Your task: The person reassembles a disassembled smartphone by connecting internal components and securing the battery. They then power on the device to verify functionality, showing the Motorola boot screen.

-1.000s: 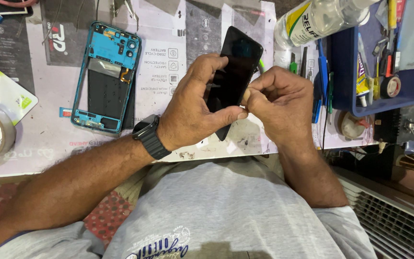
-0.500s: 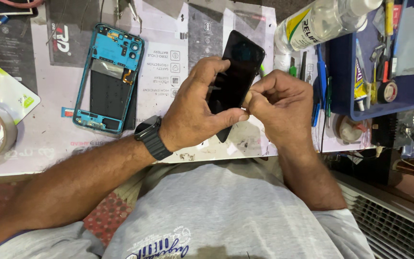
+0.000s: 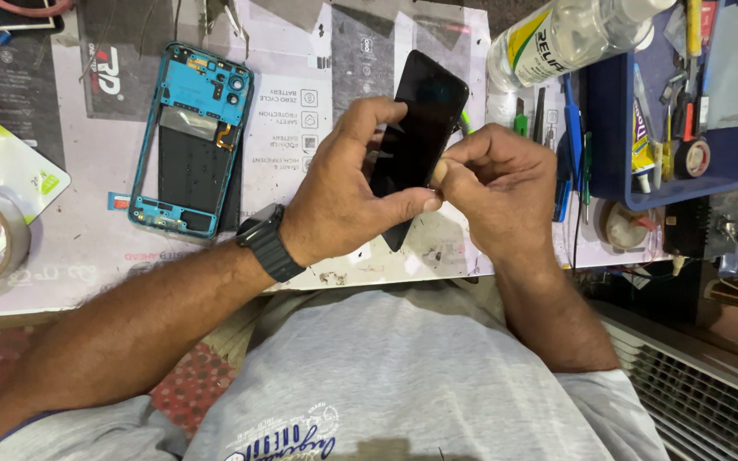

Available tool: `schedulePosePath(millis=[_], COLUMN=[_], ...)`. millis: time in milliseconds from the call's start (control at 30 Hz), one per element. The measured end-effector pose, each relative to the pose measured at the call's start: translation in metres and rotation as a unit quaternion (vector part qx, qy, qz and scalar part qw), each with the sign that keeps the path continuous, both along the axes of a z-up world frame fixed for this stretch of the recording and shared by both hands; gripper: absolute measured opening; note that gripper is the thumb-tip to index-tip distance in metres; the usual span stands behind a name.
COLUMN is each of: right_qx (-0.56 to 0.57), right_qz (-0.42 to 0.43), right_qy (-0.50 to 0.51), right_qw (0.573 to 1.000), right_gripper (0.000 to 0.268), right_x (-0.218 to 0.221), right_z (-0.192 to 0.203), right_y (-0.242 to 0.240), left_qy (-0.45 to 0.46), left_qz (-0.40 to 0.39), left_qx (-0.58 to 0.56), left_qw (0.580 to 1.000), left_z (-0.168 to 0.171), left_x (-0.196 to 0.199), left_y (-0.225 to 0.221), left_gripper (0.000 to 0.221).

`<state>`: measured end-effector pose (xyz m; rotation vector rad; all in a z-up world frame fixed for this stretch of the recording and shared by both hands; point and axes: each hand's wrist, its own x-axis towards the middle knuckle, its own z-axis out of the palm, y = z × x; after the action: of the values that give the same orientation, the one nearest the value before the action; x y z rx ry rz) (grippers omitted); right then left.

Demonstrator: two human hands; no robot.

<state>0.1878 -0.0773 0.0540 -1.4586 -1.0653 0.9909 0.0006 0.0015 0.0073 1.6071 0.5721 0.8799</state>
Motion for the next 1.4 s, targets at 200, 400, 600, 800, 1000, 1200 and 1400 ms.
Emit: schedulePosePath(millis=[200,400,600,800,1000,1200,1400], right_qx=[0.013,-0.003,-0.027,-0.051,-0.049,0.001,0.013], right_qz=[0.017,0.029,-0.016,-0.012,0.025,0.061,0.077], right_qy=[0.067,0.092,0.097,0.261,0.285,0.293,0.255], right_qw=[0.998,0.995,0.995,0.964,0.957,0.954,0.964], right_gripper=[0.008,0.012,0.006,0.007,0.008,0.008,0.002], right_x=[0.003,0.012,0.029,0.032,0.024,0.029,0.028], right_z=[-0.006,-0.022,-0.044,-0.06,-0.039,-0.005,0.006], right_y=[-0.001,-0.003,-0.004,-0.002,0.005,0.018,0.027], left_qy=[-0.044,-0.05,-0.139,-0.139,-0.162,-0.226,-0.248], left_qz=[-0.033,-0.021,-0.03,-0.068,-0.069,-0.16,-0.2], left_qx=[-0.133,-0.136,-0.144,-0.233,-0.29,-0.417,-0.402], left_qw=[0.99,0.989,0.979,0.96,0.941,0.865,0.858], left_z=[0.0,-0.008,-0.011,-0.015,-0.003,0.023,0.021], left_x=[0.003,0.008,0.013,0.016,0.019,0.031,0.031], left_y=[0.004,0.002,0.003,0.008,0.009,0.026,0.034], left_gripper=[0.081,0.076,0.07,0.064,0.052,0.055,0.066])
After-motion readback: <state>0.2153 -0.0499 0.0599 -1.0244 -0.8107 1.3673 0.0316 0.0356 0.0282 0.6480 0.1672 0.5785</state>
